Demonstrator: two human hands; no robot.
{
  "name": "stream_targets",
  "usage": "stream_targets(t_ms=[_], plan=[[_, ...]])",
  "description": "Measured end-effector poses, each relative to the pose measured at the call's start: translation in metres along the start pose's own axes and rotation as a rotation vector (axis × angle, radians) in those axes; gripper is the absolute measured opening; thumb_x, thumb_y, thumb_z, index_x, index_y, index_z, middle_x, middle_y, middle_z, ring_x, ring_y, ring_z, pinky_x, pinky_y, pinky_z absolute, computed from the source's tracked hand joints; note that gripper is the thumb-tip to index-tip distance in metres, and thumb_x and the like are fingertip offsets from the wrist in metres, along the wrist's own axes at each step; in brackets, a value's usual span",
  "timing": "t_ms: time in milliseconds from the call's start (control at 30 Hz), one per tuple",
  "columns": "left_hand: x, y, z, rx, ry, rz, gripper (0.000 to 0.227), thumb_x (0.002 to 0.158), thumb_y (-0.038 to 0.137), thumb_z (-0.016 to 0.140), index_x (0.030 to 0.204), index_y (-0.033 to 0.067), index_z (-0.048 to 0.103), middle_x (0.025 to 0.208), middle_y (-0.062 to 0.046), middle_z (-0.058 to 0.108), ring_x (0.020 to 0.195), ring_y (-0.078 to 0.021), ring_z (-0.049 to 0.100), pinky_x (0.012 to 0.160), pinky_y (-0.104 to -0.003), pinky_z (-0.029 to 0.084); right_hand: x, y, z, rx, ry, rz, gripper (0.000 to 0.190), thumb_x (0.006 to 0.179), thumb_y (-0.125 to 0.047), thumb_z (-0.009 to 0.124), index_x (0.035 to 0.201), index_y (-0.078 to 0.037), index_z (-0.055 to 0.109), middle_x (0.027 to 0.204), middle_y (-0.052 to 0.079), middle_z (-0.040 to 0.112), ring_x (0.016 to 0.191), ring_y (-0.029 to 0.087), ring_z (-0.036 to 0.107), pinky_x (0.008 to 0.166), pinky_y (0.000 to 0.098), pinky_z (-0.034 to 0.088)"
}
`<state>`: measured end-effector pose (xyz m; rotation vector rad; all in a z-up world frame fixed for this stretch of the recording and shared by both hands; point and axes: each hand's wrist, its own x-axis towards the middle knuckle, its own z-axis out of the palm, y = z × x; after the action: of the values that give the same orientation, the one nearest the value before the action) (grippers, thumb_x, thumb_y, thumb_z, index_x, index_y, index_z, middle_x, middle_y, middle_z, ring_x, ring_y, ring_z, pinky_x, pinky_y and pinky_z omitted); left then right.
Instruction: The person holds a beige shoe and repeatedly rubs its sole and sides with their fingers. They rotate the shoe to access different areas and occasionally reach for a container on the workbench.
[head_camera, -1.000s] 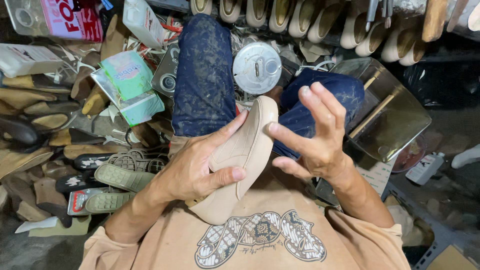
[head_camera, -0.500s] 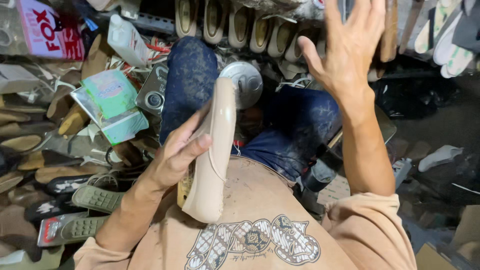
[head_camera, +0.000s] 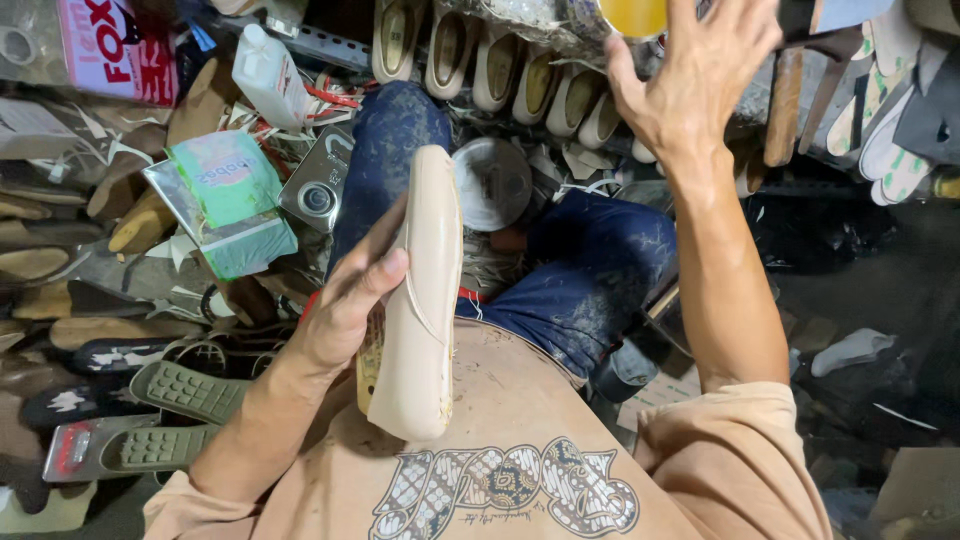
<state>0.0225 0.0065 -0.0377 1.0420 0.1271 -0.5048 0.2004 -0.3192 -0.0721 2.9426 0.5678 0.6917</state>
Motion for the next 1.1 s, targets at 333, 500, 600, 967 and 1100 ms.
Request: stream_targets(t_ms=[333,500,600,967,1100], plan=[[-0.012,0.004,0.006,0.074,0.023,-0.017,0.073,0.096,0.038,0.052,0.157,0.0046,0.031,0.165,-0.013,0.034,0.151,-0.018,0.033,0.125,-0.033,0.025,-0.014,-0.01,-0.037,-0.036,-0.144,0.021,0.06,0.105,-0.04,0.066,0.152,-0.009,0.046,0.135,0.024,0.045,0.106,0.039,0.049,0.082,0.047,0.037],[-0.025,0.018,0.014,0.375,-0.004,-0.081,0.078,0.096,0.049,0.047,0.158,0.0075,0.025,0.168,-0.013,0.026,0.155,-0.0213,0.024,0.126,-0.037,0.015,-0.063,-0.035,-0.11,0.382,-0.03,-0.027,0.015,0.111,-0.013,0.069,0.119,-0.001,0.074,0.137,0.021,0.064,0.143,0.044,0.043,0.115,0.0771,0.017],[-0.035,0.02,0.021,0.58,-0.067,-0.173,0.078,0.095,0.055,0.042,0.159,0.0137,0.026,0.166,-0.011,0.032,0.15,-0.0192,0.034,0.119,-0.032,0.026,-0.102,-0.073,-0.145,0.745,-0.024,-0.042,0.036,0.106,-0.023,0.059,0.134,-0.002,0.062,0.149,0.025,0.046,0.147,0.041,0.039,0.125,0.0671,0.03],[-0.042,0.009,0.04,0.552,-0.231,-0.088,0.076,0.101,0.047,0.041,0.159,0.0006,0.02,0.168,-0.016,0.024,0.152,-0.0188,0.028,0.124,-0.033,0.019,-0.179,-0.132,-0.13,0.994,-0.023,-0.132,0.048,0.106,-0.051,0.053,0.14,-0.018,0.056,0.159,0.03,0.028,0.151,0.048,0.03,0.128,0.069,0.03],[-0.042,0.009,0.041,0.561,-0.23,-0.117,0.076,0.101,0.048,0.041,0.159,0.0031,0.021,0.167,-0.015,0.027,0.151,-0.0184,0.031,0.123,-0.032,0.02,-0.184,-0.126,-0.127,0.946,0.123,-0.244,0.032,0.106,-0.048,0.058,0.127,-0.026,0.068,0.153,0.02,0.036,0.147,0.038,0.032,0.124,0.0504,0.032]])
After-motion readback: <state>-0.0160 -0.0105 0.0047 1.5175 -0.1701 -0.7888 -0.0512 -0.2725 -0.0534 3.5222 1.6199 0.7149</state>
